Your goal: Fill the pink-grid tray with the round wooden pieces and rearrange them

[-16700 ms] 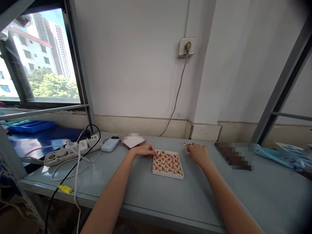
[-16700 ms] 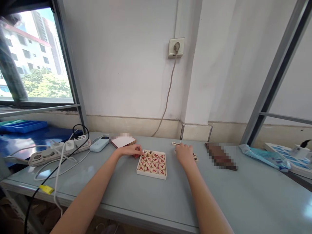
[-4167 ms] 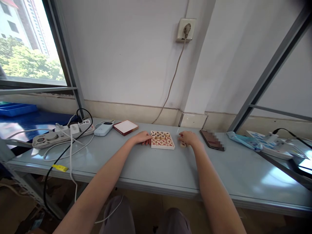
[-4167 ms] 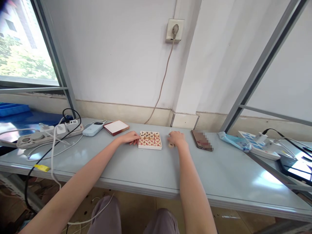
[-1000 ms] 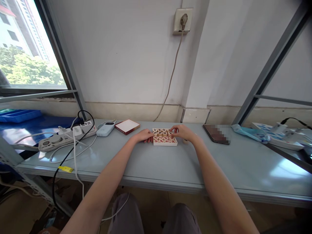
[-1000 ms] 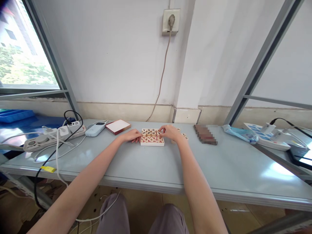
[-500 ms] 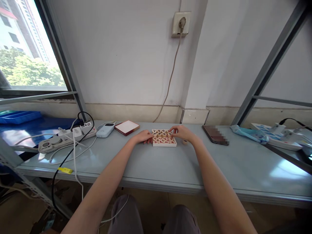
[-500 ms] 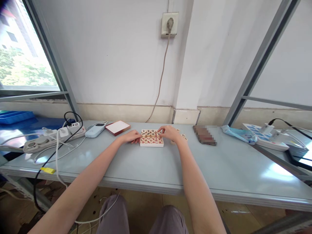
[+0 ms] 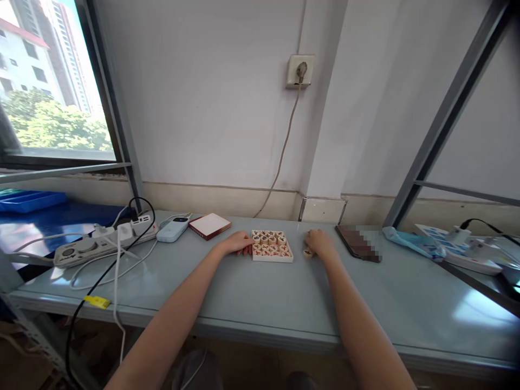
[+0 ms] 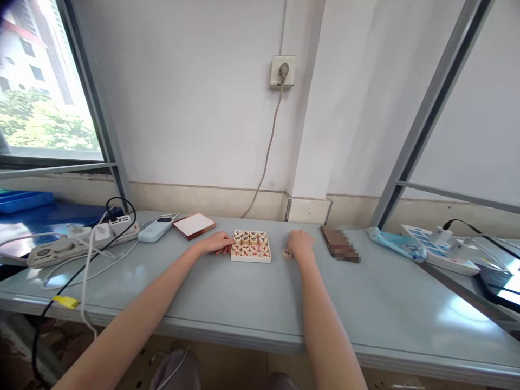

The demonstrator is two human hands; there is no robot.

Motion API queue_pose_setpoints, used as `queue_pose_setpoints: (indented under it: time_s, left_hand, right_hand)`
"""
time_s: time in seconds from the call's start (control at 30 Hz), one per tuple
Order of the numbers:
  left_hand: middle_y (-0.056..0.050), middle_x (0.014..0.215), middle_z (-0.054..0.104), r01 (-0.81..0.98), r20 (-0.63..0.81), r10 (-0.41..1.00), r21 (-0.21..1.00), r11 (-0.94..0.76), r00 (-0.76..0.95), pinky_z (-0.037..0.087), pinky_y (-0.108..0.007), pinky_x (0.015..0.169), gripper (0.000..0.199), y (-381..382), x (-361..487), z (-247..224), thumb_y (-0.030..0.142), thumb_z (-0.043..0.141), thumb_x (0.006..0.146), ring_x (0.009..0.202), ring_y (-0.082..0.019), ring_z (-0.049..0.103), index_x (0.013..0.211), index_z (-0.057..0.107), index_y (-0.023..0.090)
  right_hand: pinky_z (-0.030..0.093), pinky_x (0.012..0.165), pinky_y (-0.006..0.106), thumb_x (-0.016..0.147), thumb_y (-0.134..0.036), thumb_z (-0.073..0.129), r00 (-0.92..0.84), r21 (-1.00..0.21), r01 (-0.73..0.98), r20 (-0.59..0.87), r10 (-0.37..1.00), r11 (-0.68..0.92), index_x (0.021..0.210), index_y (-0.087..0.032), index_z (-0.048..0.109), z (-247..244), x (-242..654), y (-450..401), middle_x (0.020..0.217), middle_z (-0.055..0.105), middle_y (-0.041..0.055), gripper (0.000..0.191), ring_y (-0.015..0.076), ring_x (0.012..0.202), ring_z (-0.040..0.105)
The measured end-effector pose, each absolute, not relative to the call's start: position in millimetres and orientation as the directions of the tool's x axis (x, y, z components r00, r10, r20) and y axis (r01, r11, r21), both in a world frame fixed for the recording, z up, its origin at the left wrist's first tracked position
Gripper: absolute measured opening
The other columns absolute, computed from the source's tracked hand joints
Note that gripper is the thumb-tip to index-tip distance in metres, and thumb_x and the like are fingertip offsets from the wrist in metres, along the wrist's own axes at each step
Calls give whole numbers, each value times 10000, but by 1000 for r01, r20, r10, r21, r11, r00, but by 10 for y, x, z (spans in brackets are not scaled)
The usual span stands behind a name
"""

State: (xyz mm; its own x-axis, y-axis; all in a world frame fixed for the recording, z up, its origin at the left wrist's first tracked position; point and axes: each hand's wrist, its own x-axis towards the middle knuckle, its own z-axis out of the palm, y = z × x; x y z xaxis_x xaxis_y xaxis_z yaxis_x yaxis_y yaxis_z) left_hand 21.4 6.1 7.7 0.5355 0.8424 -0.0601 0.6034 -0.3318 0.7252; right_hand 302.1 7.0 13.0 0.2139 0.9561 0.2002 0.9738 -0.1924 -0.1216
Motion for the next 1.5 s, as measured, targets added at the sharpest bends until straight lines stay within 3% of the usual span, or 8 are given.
queue_pose_setpoints:
  time_s: [0.17,0.5,0.67,0.77,0.9,1.1,1.3,1.5]
  left_hand:
    - [9,482,519,639,-71,857,698,-323,511,319,-197,423,381,13,222,104,389,408,800,366,-69,403,556,559,139]
    - [4,487,526,634,-70,854,701,-326,516,322,-209,428,353,38,205,71,363,404,782,363,-72,389,562,567,139]
    - [-3,508,539,602,-52,842,723,-339,537,315,-210,418,347,49,202,74,359,405,780,361,-72,399,578,571,130]
    - [-10,516,550,583,-65,825,738,-338,561,316,-213,412,357,65,190,91,361,402,787,364,-75,413,591,584,125]
    - [8,427,486,567,-109,783,751,-338,612,314,-212,414,413,119,127,91,378,363,820,363,-86,417,637,625,118]
    - [-13,480,551,563,-145,767,765,-313,625,334,-218,448,491,179,66,65,471,357,843,364,-76,419,675,644,109]
    - [-14,530,557,536,-120,739,765,-357,663,300,-219,440,546,158,44,93,628,491,737,389,-63,399,714,652,107]
    - [-12,567,551,523,-95,720,752,-400,687,265,-217,433,573,142,11,117,653,514,707,411,-55,381,789,671,108]
  right_hand:
    - [441,717,291,736,-194,535,57,-180,983,161,985,-27,903,-166,669,123,2920,144,1032,642,132,216,218,905,610]
    - [446,623,236,640,-211,659,7,-287,958,97,995,21,857,-161,677,185,2986,148,855,686,74,224,169,760,623]
    - [429,741,293,737,-307,581,-38,-380,911,307,951,159,959,-210,672,327,2867,40,971,663,63,258,195,885,587]
    - [427,765,292,727,-362,600,-192,-506,779,369,909,370,1002,-230,653,403,2648,-65,988,657,37,310,180,877,573]
    - [444,721,277,699,-346,630,-491,-629,583,231,840,514,1068,-233,625,343,2269,-177,1011,634,31,387,159,826,571]
    - [371,882,337,654,-348,672,-505,-495,615,350,789,614,951,-240,643,252,2130,-188,1090,547,42,317,212,1065,455]
    - [374,725,300,697,-366,618,-515,-375,719,278,811,585,802,-225,617,266,2169,-182,869,595,22,175,196,861,510]
    - [354,726,300,718,-346,576,-514,-332,739,285,809,586,755,-220,589,238,2102,-206,863,579,9,132,158,761,520]
